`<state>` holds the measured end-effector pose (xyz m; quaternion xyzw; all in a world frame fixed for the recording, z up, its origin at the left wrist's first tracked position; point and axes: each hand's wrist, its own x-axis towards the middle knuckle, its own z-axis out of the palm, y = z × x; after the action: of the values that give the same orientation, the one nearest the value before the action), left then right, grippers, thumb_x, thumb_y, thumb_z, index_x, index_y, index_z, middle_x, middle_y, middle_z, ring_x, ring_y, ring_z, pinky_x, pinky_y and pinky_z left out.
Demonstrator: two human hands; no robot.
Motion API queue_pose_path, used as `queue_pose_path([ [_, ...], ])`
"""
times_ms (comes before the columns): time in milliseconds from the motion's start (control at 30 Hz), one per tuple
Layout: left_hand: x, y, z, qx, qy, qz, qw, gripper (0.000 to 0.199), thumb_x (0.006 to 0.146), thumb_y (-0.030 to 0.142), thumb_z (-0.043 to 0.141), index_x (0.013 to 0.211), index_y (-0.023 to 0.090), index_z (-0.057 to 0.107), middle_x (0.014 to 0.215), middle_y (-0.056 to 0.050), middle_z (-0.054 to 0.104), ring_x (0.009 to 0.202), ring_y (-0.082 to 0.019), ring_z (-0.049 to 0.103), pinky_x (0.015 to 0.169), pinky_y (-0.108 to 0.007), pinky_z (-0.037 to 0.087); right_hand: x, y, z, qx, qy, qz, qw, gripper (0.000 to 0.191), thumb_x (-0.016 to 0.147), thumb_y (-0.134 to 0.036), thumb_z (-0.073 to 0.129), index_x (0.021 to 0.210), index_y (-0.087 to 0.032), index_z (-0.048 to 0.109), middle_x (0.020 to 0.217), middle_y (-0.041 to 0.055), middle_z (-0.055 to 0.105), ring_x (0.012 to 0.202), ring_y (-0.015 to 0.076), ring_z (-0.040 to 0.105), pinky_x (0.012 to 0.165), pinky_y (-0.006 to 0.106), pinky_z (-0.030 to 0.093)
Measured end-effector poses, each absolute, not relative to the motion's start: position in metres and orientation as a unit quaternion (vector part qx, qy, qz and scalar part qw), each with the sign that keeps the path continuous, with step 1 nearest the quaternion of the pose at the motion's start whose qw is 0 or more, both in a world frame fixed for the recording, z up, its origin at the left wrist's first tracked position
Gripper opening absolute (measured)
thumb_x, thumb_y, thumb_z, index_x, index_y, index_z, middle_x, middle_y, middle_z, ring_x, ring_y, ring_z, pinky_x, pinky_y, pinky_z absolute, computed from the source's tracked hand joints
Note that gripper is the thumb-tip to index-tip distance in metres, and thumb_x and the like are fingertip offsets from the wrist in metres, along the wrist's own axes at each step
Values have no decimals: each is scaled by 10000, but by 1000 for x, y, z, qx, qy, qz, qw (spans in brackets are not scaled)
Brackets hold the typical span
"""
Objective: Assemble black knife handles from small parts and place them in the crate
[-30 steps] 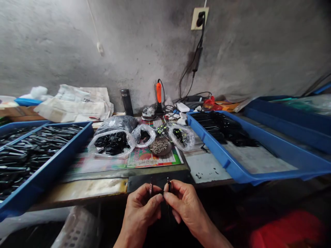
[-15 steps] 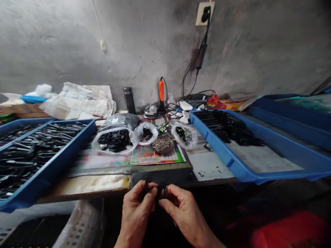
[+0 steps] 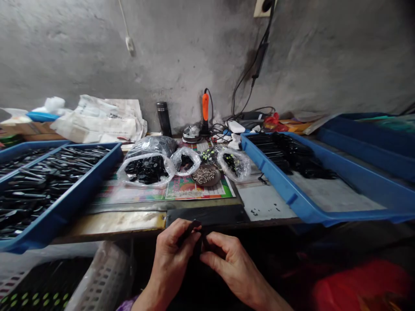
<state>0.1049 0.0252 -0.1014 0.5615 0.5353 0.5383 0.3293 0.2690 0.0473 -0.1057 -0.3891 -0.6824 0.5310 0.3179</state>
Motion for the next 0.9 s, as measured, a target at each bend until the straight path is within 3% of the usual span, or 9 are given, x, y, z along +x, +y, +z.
queue_pose_path([
  [233, 102, 29, -104, 570, 553, 485, 366, 195, 835, 312, 659, 744, 148, 711, 622, -10, 575, 519, -100, 464, 484, -192, 377, 270, 46, -106, -377, -681, 547, 309, 109, 827, -224, 629, 736, -168, 606, 733, -31, 563, 727, 133, 481, 671, 230, 362],
  [467, 101, 32, -107, 523, 536, 499, 436, 201, 788, 317, 696, 849, 136, 758, 638, -18, 603, 500, -89, 449, 468, -189, 371, 270, 45, -110, -389, -651, 581, 294, 166, 834, -249, 616, 712, -166, 538, 698, -45, 477, 678, 108, 403, 631, 226, 330],
  [667, 104, 33, -114, 465, 530, 550, 448, 174, 720, 297, 754, 778, 134, 746, 807, -88, 725, 490, -82, 459, 451, -195, 380, 266, 45, -116, -395, -666, 557, 299, 219, 854, -300, 581, 702, -166, 500, 699, -32, 452, 686, 119, 398, 631, 245, 317],
  [900, 107, 34, -115, 439, 546, 558, 445, 184, 671, 301, 782, 756, 139, 761, 712, -59, 703, 476, -80, 452, 447, -197, 359, 264, 43, -122, -395, -673, 541, 314, 250, 867, -328, 583, 691, -174, 494, 682, -25, 446, 670, 124, 410, 622, 245, 325],
])
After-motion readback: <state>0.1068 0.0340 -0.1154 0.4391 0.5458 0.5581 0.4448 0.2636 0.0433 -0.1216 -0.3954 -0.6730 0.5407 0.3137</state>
